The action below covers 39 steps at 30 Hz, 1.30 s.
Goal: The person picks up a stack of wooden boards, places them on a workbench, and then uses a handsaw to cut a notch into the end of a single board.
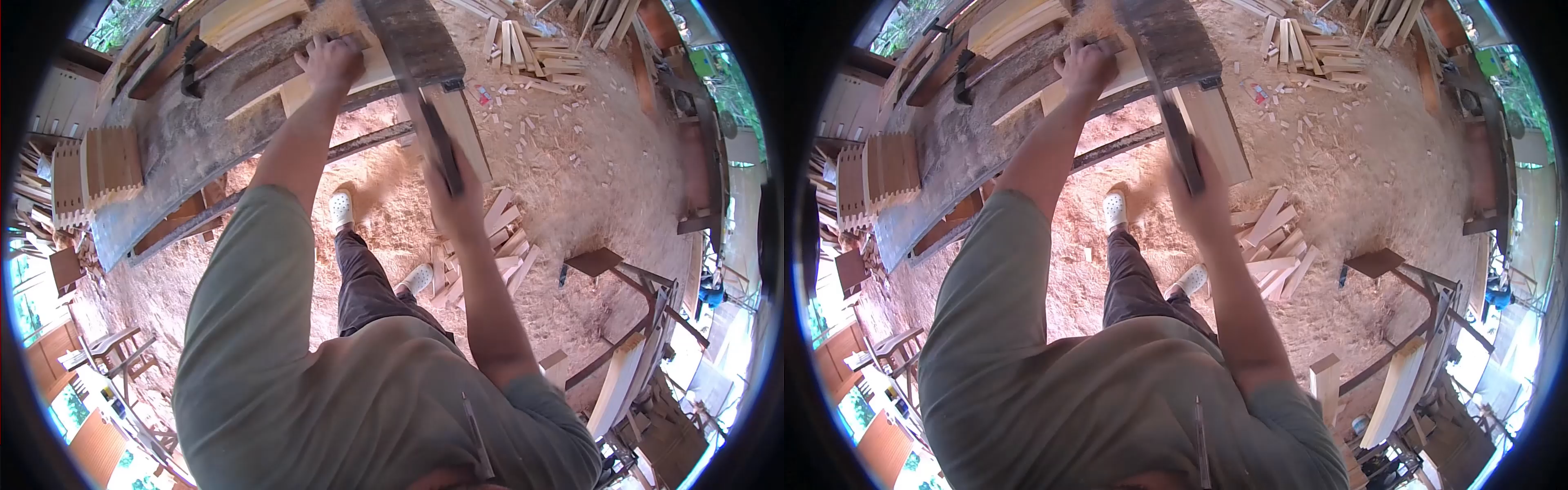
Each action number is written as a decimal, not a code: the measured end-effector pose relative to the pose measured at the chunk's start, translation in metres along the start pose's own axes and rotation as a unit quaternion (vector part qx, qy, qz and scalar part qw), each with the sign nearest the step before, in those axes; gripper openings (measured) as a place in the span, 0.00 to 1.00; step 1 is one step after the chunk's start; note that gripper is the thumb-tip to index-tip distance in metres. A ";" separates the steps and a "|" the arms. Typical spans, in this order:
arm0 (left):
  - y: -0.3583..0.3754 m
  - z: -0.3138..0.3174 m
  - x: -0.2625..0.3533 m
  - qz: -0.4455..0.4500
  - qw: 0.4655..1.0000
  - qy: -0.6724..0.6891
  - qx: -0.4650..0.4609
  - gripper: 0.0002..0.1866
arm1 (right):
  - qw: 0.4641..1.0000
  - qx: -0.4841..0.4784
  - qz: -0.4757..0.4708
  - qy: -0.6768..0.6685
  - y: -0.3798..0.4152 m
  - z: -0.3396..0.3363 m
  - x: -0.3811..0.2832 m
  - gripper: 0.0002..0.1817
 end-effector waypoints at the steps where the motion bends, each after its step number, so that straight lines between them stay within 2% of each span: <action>1: 0.001 0.002 0.000 0.000 1.000 -0.007 0.000 0.31 | 0.998 -0.015 0.063 -0.011 0.043 -0.017 0.008 0.27; 3: 0.004 0.000 0.002 -0.006 1.000 -0.016 -0.016 0.31 | 0.999 -0.018 0.047 0.010 0.117 -0.050 0.001 0.29; 5: 0.004 0.004 0.000 -0.014 0.999 -0.027 -0.027 0.31 | 0.995 -0.036 0.096 -0.002 0.169 -0.073 0.007 0.29; 6: 0.003 0.007 -0.001 -0.011 1.000 -0.026 -0.014 0.31 | 0.995 -0.039 0.095 -0.003 0.162 -0.071 0.009 0.29; 8: -0.002 0.002 0.002 -0.007 1.000 -0.024 0.006 0.31 | 0.995 -0.008 -0.055 0.077 0.124 -0.062 0.000 0.28; 9: 0.002 0.000 0.002 -0.004 1.000 -0.003 0.000 0.30 | 0.999 -0.031 0.027 0.001 0.085 -0.044 0.027 0.28; 10: 0.004 -0.002 0.003 -0.003 1.000 0.020 -0.004 0.29 | 0.996 -0.021 0.076 -0.040 0.039 -0.021 0.023 0.29; 12: 0.005 -0.002 0.001 -0.006 1.000 0.024 0.006 0.29 | 0.998 -0.038 0.036 -0.032 -0.033 0.008 -0.009 0.30; 13: 0.003 -0.002 0.002 -0.006 0.999 0.027 0.017 0.29 | 0.999 -0.032 -0.016 -0.010 -0.048 0.013 -0.023 0.31; 16: 0.001 0.001 0.000 -0.009 1.000 0.005 0.024 0.31 | 0.997 0.004 -0.072 -0.041 -0.051 0.013 -0.017 0.33; 20: -0.001 0.003 -0.004 -0.006 1.000 0.005 0.025 0.31 | 0.994 -0.001 -0.106 -0.021 -0.048 0.016 -0.020 0.34; 22: -0.001 0.002 -0.005 -0.009 0.999 0.014 0.027 0.32 | 0.999 -0.020 -0.026 0.014 -0.021 0.006 -0.018 0.34; 24: 0.001 0.000 -0.003 -0.006 1.000 0.009 0.016 0.32 | 0.998 -0.038 0.053 -0.006 0.045 -0.019 0.005 0.35; 25: 0.001 0.000 -0.002 -0.002 1.000 0.000 0.006 0.32 | 1.000 -0.001 -0.013 0.008 0.085 -0.034 0.009 0.34; 26: 0.000 0.001 0.000 -0.001 1.000 0.002 0.006 0.32 | 0.998 -0.016 -0.048 0.046 0.122 -0.052 0.004 0.34; 27: -0.001 0.003 0.001 0.000 1.000 0.000 0.012 0.32 | 0.998 -0.032 0.041 0.044 0.159 -0.067 0.012 0.33; 29: 0.001 0.003 -0.002 -0.005 1.000 -0.007 0.017 0.32 | 0.994 -0.038 0.105 0.002 0.201 -0.087 0.013 0.33; 30: 0.001 0.001 -0.001 -0.007 1.000 -0.012 0.010 0.32 | 0.994 -0.038 0.106 -0.001 0.187 -0.081 0.010 0.33; 31: 0.001 0.001 0.001 -0.008 1.000 -0.015 0.004 0.32 | 0.998 -0.032 0.016 0.048 0.154 -0.073 -0.002 0.32; 33: 0.002 -0.001 0.001 -0.006 1.000 -0.012 0.001 0.32 | 0.999 -0.024 0.038 0.015 0.080 -0.042 0.011 0.31; 36: -0.002 0.007 -0.002 -0.008 1.000 -0.003 0.015 0.31 | 0.999 -0.023 -0.040 -0.002 -0.040 0.013 -0.021 0.31; 37: -0.003 0.005 -0.003 -0.010 1.000 0.001 0.029 0.31 | 0.998 -0.023 -0.057 -0.016 -0.055 0.019 -0.024 0.32; 39: 0.000 0.003 -0.004 -0.003 1.000 0.002 0.018 0.31 | 0.998 -0.005 -0.056 0.005 -0.030 0.010 -0.018 0.31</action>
Point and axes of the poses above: each hand's wrist, its own y-axis away from the middle knuckle, its own z-axis out of the palm, x = y × z, the point moved 6 cm from there along -y, towards the middle knuckle, and after that the axes turned 1 degree about y, right-handed, at the moved point
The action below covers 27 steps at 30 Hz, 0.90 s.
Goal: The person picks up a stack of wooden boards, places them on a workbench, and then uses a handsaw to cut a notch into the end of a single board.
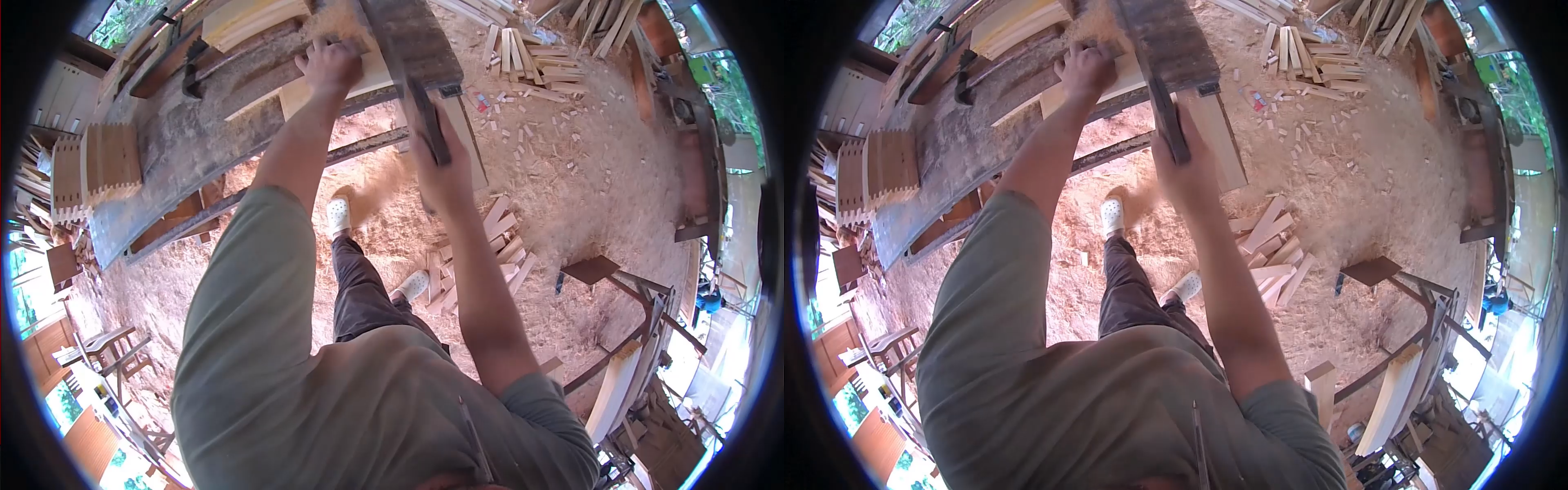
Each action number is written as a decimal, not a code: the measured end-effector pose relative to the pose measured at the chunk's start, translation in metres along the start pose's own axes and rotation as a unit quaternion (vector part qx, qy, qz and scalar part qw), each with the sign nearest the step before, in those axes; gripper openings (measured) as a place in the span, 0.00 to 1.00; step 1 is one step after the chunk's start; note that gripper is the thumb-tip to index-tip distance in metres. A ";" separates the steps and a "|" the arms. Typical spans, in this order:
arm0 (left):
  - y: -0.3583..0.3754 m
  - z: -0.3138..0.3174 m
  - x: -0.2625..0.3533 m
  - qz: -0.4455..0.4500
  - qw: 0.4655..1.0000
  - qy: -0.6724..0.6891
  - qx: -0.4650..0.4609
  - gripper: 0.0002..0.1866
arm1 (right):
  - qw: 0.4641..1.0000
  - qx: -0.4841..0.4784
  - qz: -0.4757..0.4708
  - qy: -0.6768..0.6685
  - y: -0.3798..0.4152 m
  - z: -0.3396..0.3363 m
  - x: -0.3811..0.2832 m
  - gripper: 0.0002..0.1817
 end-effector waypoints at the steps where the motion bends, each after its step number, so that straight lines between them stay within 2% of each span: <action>1: 0.000 -0.002 0.002 0.005 1.000 0.002 -0.009 0.31 | 1.000 0.015 -0.001 0.023 0.020 -0.007 0.003 0.30; 5: -0.002 -0.002 0.004 0.006 1.000 0.004 0.001 0.31 | 0.999 -0.009 0.041 0.026 0.180 -0.065 0.015 0.33; 6: -0.001 -0.002 0.005 0.003 1.000 -0.004 -0.004 0.31 | 0.991 -0.033 0.131 0.011 0.209 -0.079 0.014 0.32; 8: 0.001 -0.002 0.004 -0.001 1.000 -0.016 -0.008 0.31 | 0.987 -0.025 0.160 0.008 0.221 -0.082 0.026 0.32; 10: 0.002 -0.003 0.006 0.003 1.000 -0.007 -0.013 0.31 | 0.997 -0.003 0.002 0.073 0.163 -0.067 0.020 0.32; 11: 0.001 -0.005 0.006 0.004 1.000 -0.007 -0.011 0.31 | 0.995 -0.010 0.099 -0.019 0.119 -0.046 0.032 0.32; 12: 0.000 -0.005 0.006 0.001 1.000 0.000 -0.015 0.30 | 0.990 -0.021 0.140 -0.023 0.071 -0.025 0.029 0.30; 13: 0.003 -0.005 0.006 -0.002 1.000 0.005 -0.022 0.29 | 0.996 -0.026 0.074 -0.034 0.030 -0.007 0.022 0.28; 15: -0.001 -0.008 0.006 0.000 1.000 0.010 -0.007 0.29 | 0.999 -0.009 0.017 -0.046 -0.003 0.004 0.000 0.27; 19: 0.003 -0.006 0.004 0.002 1.000 0.010 -0.012 0.29 | 0.999 0.013 0.035 -0.036 0.071 -0.022 0.020 0.29; 20: 0.004 -0.007 0.005 0.018 1.000 0.000 -0.016 0.29 | 0.998 0.017 0.053 -0.027 0.114 -0.038 0.022 0.30; 21: 0.005 -0.008 0.004 0.005 1.000 -0.007 -0.013 0.30 | 0.994 0.001 0.101 -0.049 0.153 -0.053 0.019 0.30; 23: -0.001 0.002 -0.001 -0.019 0.999 -0.026 -0.019 0.31 | 0.990 -0.018 0.136 -0.021 0.205 -0.087 -0.009 0.30; 25: -0.001 -0.002 0.001 -0.011 0.999 -0.035 -0.027 0.32 | 0.991 -0.027 0.131 -0.019 0.216 -0.093 -0.013 0.30; 27: -0.001 -0.003 0.001 -0.013 0.998 -0.046 -0.030 0.32 | 0.996 -0.026 0.082 -0.024 0.173 -0.079 -0.005 0.29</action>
Point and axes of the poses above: each hand's wrist, its own y-axis away from the middle knuckle, its own z-axis out of the palm, x = y × z, the point moved 6 cm from there along -y, towards the middle knuckle, and after that the axes turned 1 degree about y, right-handed, at the moved point
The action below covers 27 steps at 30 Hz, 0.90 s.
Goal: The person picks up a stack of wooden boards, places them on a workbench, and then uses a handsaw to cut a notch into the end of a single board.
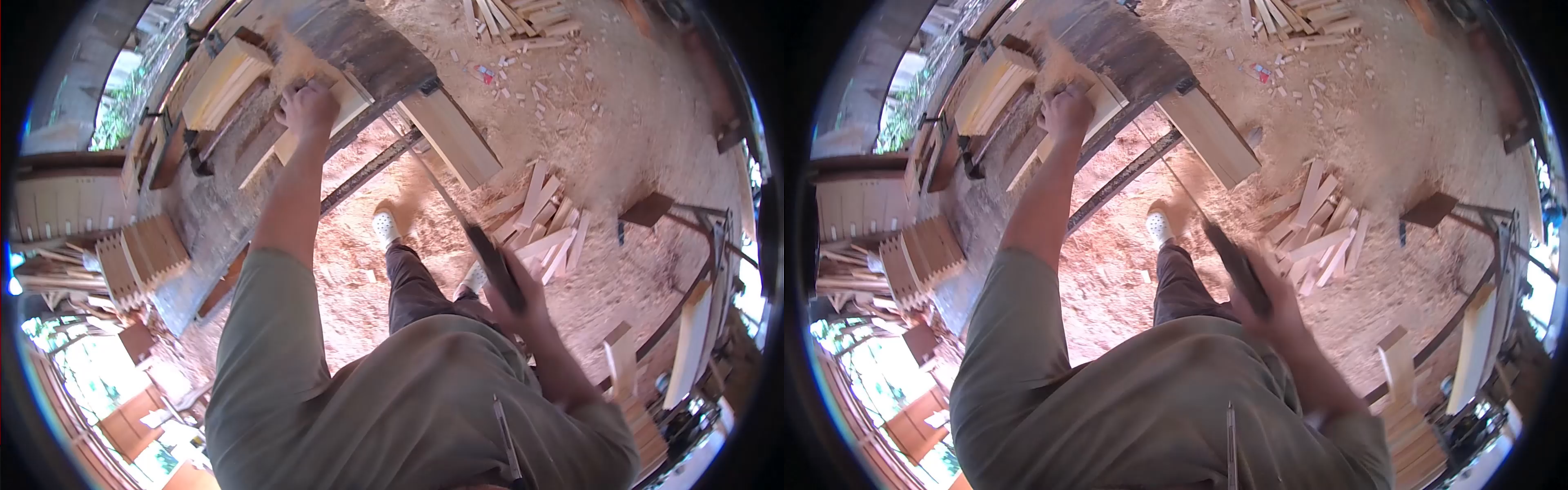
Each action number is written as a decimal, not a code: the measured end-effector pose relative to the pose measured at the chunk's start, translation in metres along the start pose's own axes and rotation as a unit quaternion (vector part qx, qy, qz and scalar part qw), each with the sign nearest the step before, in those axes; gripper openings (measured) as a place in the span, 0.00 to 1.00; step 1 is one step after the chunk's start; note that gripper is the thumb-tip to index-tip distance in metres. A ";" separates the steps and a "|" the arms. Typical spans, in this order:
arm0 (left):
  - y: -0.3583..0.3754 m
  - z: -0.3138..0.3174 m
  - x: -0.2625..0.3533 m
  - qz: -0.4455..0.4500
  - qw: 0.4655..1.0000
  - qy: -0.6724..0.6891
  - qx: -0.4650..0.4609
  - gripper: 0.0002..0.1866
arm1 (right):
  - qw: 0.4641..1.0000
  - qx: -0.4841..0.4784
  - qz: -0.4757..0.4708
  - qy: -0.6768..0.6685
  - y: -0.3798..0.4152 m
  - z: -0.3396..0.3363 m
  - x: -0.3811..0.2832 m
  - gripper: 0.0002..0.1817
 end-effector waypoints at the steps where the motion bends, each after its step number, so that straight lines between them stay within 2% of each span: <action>1: -0.001 0.001 0.002 0.011 1.000 -0.005 -0.004 0.32 | 0.998 0.044 -0.031 -0.029 -0.038 0.019 0.011 0.29; 2: -0.003 0.000 0.003 0.018 1.000 -0.003 -0.002 0.32 | 0.998 0.005 0.015 -0.063 -0.084 0.036 0.006 0.29; 3: 0.001 0.000 -0.002 0.017 1.000 -0.002 -0.002 0.32 | 0.998 0.024 -0.032 -0.043 -0.123 0.052 0.004 0.29; 5: -0.007 0.004 -0.004 0.013 1.000 0.001 0.017 0.31 | 0.998 -0.034 0.037 -0.023 -0.164 0.064 -0.021 0.29; 9: -0.004 0.001 -0.004 0.012 1.000 0.010 0.016 0.31 | 0.998 0.023 -0.009 -0.064 -0.107 0.049 -0.005 0.29; 10: -0.002 0.000 -0.004 0.014 1.000 0.009 0.011 0.31 | 0.997 0.036 -0.004 -0.062 -0.070 0.037 0.002 0.30; 12: -0.001 0.002 -0.005 0.008 1.000 0.008 0.006 0.31 | 0.997 0.004 0.066 -0.045 0.000 0.011 0.012 0.30; 14: -0.004 0.003 -0.003 0.004 1.000 0.012 0.008 0.31 | 0.997 -0.016 0.069 -0.019 0.030 -0.011 -0.004 0.29; 15: -0.005 0.004 -0.004 0.004 1.000 0.009 0.010 0.31 | 0.997 -0.016 0.071 -0.022 0.024 -0.005 0.001 0.29; 18: -0.005 0.003 -0.003 -0.001 1.000 0.014 0.019 0.31 | 0.997 0.019 -0.054 -0.052 -0.057 0.026 0.016 0.29; 19: -0.003 0.002 -0.004 -0.005 0.999 0.018 0.025 0.31 | 0.998 -0.005 -0.002 -0.064 -0.099 0.045 0.010 0.29; 21: -0.001 0.001 -0.005 0.003 1.000 0.018 0.022 0.30 | 0.998 -0.015 -0.038 -0.038 -0.155 0.071 0.004 0.29; 25: -0.005 0.004 -0.006 0.016 1.000 0.001 0.018 0.30 | 0.995 -0.007 -0.007 -0.100 -0.152 0.061 0.013 0.30; 27: -0.006 0.001 -0.003 0.008 1.000 0.005 0.019 0.30 | 0.990 0.053 -0.056 -0.114 -0.129 0.039 0.022 0.31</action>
Point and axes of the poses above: each hand's wrist, its own y-axis away from the middle knuckle, its own z-axis out of the palm, x = y × z, the point moved 6 cm from there along -y, towards the middle knuckle, and after that the axes turned 1 degree about y, right-handed, at the moved point
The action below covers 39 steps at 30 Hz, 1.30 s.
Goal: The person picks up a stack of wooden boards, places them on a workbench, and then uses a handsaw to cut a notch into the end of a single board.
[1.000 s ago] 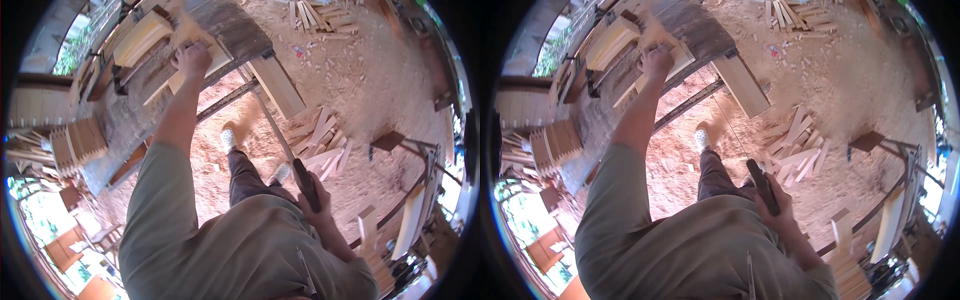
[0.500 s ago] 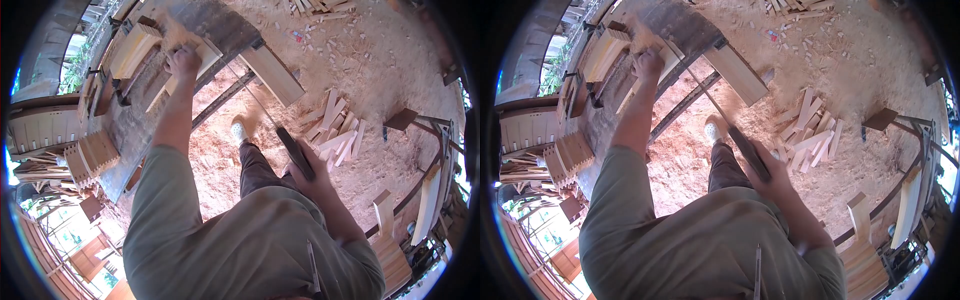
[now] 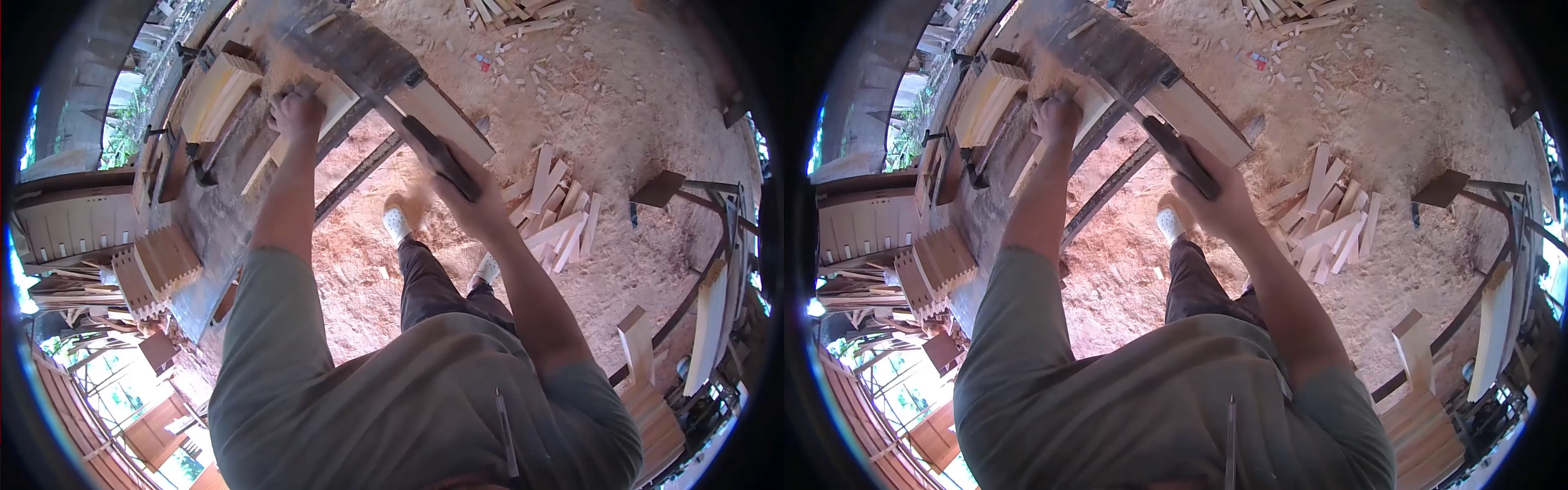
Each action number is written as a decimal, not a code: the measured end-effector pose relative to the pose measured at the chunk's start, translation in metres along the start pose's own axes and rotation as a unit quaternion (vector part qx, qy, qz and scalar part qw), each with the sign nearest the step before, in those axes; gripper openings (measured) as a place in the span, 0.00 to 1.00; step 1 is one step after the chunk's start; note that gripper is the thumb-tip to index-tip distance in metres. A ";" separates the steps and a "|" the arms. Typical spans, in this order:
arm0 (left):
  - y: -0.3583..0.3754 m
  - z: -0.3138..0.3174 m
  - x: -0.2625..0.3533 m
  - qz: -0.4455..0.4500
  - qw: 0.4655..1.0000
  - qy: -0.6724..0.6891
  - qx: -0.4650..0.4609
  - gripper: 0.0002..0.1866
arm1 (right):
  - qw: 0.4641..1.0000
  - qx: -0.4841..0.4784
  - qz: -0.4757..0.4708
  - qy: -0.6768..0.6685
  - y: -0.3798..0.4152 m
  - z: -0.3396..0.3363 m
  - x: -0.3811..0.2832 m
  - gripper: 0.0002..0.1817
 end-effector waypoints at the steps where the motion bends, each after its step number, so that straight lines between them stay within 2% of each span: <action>1: 0.003 -0.001 -0.001 -0.012 1.000 0.001 -0.004 0.30 | 1.000 0.019 0.000 -0.017 0.010 -0.005 0.000 0.30; 5: 0.004 -0.004 0.001 -0.011 1.000 0.004 -0.017 0.31 | 0.999 0.014 0.021 -0.028 0.016 -0.012 -0.015 0.30; 7: 0.004 -0.005 0.000 -0.028 0.999 0.007 -0.020 0.32 | 0.996 -0.040 0.073 -0.021 0.011 -0.003 -0.016 0.31; 14: 0.006 -0.003 -0.002 -0.022 1.000 0.006 -0.011 0.31 | 0.996 -0.051 0.070 -0.030 0.021 -0.008 -0.015 0.30; 16: 0.007 -0.002 0.000 -0.023 1.000 0.000 -0.020 0.31 | 0.989 -0.077 0.126 0.004 0.033 -0.018 -0.016 0.30; 17: 0.008 -0.001 -0.002 -0.032 0.999 0.000 -0.018 0.31 | 0.988 -0.086 0.126 0.005 0.038 -0.019 -0.016 0.30; 19: 0.008 0.001 -0.002 -0.022 1.000 0.009 -0.008 0.30 | 0.996 -0.063 0.057 0.023 0.039 -0.021 -0.018 0.30; 22: 0.015 0.001 -0.003 -0.027 0.999 0.028 -0.023 0.30 | 0.998 -0.062 0.012 0.006 -0.018 0.008 0.000 0.31; 23: 0.016 0.005 -0.004 -0.024 0.999 0.029 -0.025 0.30 | 0.998 -0.062 0.029 0.006 -0.047 0.025 0.003 0.30; 25: 0.007 0.006 0.000 -0.014 0.999 0.045 0.018 0.29 | 0.997 -0.068 0.022 0.021 -0.076 0.039 -0.002 0.30; 26: 0.005 0.008 -0.002 -0.021 0.998 0.060 0.030 0.29 | 0.997 -0.057 0.052 -0.023 -0.080 0.041 0.003 0.30; 28: 0.014 0.001 0.007 0.017 0.996 0.083 -0.011 0.29 | 0.990 -0.024 0.112 -0.081 -0.076 0.035 0.008 0.28; 29: 0.018 -0.002 0.009 0.042 0.992 0.115 0.008 0.28 | 0.992 0.006 0.106 -0.068 -0.064 0.016 0.018 0.25; 30: 0.017 0.009 0.008 0.064 0.990 0.124 -0.018 0.30 | 0.993 0.035 0.099 -0.054 -0.052 -0.003 0.028 0.23; 32: 0.039 0.000 0.010 0.182 0.973 0.041 -0.135 0.34 | 0.984 0.134 0.114 -0.021 -0.014 -0.045 0.022 0.13; 33: 0.053 -0.009 0.005 0.211 0.959 0.006 -0.191 0.37 | 0.982 0.164 0.084 -0.028 0.008 -0.063 0.017 0.09; 34: 0.063 -0.018 -0.002 0.235 0.941 -0.031 -0.243 0.39 | 0.963 0.243 0.115 -0.001 0.031 -0.083 0.025 0.06; 35: 0.073 -0.019 -0.012 0.261 0.939 -0.001 -0.226 0.38 | 0.954 0.275 0.104 -0.053 0.053 -0.098 0.040 0.07; 36: 0.083 -0.015 -0.028 0.282 0.937 0.024 -0.207 0.38 | 0.953 0.253 0.165 0.026 0.079 -0.128 0.066 0.11; 37: 0.092 -0.014 -0.043 0.294 0.933 0.039 -0.203 0.38 | 0.948 0.227 0.209 -0.073 0.085 -0.092 0.005 0.15; 38: 0.098 -0.018 -0.056 0.301 0.931 0.054 -0.198 0.39 | 0.920 0.313 0.224 -0.075 0.100 -0.113 0.025 0.15; 39: 0.101 -0.028 -0.066 0.318 0.926 0.052 -0.198 0.38 | 0.928 0.297 0.203 -0.100 0.108 -0.111 0.022 0.15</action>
Point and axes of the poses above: each hand's wrist, its own y-axis away from the middle knuckle, its own z-axis out of the palm, x = y × z, the point moved 6 cm from there along -y, towards the middle knuckle, and after that the axes turned 1 degree about y, right-handed, at the moved point
